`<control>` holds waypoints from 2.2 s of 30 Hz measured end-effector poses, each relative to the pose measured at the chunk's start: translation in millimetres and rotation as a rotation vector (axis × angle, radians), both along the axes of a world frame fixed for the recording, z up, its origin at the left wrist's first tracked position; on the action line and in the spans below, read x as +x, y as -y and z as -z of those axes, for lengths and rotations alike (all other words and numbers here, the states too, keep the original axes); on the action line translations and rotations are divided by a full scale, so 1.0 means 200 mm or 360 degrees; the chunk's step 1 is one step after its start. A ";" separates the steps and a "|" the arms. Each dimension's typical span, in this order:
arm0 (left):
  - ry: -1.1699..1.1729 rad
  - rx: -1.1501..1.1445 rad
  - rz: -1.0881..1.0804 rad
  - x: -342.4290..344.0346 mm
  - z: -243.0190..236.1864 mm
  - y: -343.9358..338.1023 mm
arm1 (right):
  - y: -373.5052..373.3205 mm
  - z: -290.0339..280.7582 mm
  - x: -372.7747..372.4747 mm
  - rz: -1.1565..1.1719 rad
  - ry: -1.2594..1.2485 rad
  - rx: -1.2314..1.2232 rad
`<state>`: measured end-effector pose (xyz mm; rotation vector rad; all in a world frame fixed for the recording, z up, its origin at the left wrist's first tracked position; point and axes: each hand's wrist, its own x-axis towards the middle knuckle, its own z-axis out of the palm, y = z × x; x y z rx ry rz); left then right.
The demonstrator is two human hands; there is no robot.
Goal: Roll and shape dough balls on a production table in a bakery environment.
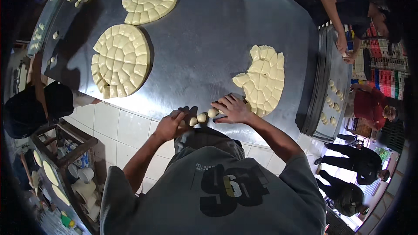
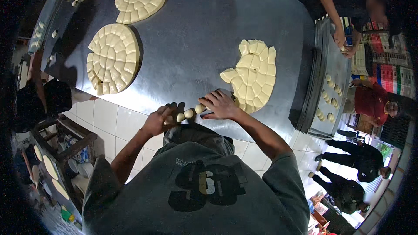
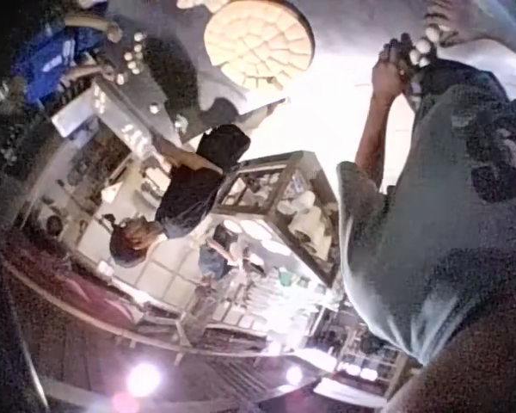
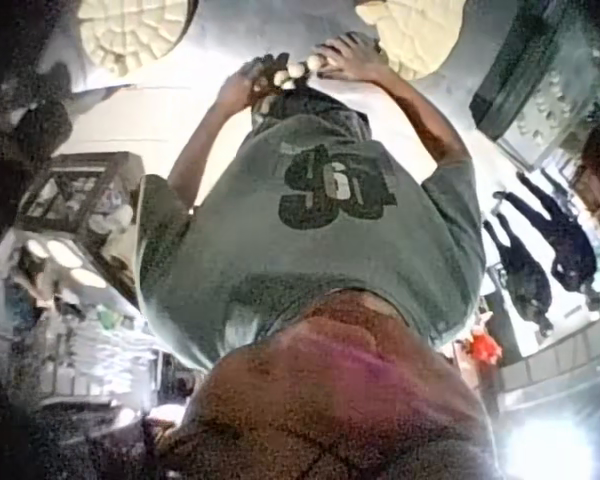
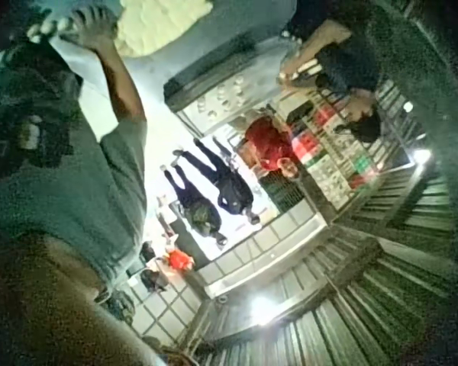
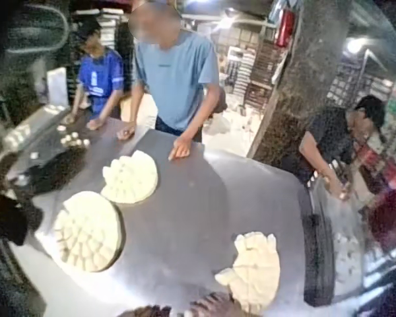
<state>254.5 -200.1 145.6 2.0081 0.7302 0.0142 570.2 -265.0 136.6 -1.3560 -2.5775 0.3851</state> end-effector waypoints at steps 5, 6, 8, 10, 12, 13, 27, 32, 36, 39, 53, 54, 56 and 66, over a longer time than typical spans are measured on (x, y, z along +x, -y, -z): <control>-0.0019 0.0919 0.0180 0.12 0.04 0.15 | 0.08 0.19 0.01 -0.0014 0.0162 0.0328; 0.0169 0.0933 -0.0048 0.13 0.07 0.17 | 0.00 0.17 -0.07 0.0075 0.0065 -0.0373; -0.0069 0.1373 0.0143 0.03 0.24 0.20 | -0.07 0.07 -0.21 0.0033 -0.0035 -0.0764; 0.0168 0.1506 -0.0012 0.12 0.18 0.16 | -0.05 0.28 -0.23 -0.0274 -0.0197 0.0483; 0.0129 0.1400 0.0023 0.10 0.23 0.11 | -0.05 0.27 -0.27 -0.0052 -0.0193 0.0505; 0.0103 0.1249 0.0087 0.15 0.17 0.09 | -0.02 0.15 -0.23 0.0128 -0.0275 0.0630; -0.0208 0.1351 -0.0206 0.06 0.33 -0.04 | 0.19 -0.51 1.65 0.2508 -0.2661 0.1605; -0.0430 0.0966 -0.0609 0.61 0.12 -0.03 | 0.36 -0.33 2.54 0.3524 -0.2068 0.2366; 0.0098 0.0770 0.0074 1.32 -0.31 0.00 | 0.31 -0.19 2.58 0.3606 -0.1858 0.1826; 0.0187 0.0626 0.0227 1.90 -0.47 0.01 | 0.38 -0.25 2.22 0.3320 -0.1588 0.1124; 0.1115 0.1803 0.0661 3.69 -0.05 -0.07 | 0.95 -0.48 0.56 0.2440 -0.1910 -0.0039; 0.1075 0.1807 0.0623 3.61 -0.05 -0.06 | 0.95 -0.48 0.58 0.2401 -0.1892 -0.0080; 0.1046 0.1070 0.0526 3.39 -0.15 -0.01 | 0.97 -0.36 0.58 0.2367 -0.1717 -0.0152; -0.0538 0.0561 -0.0768 0.50 0.28 0.01 | 0.92 0.22 0.72 0.1999 -0.0559 -0.0140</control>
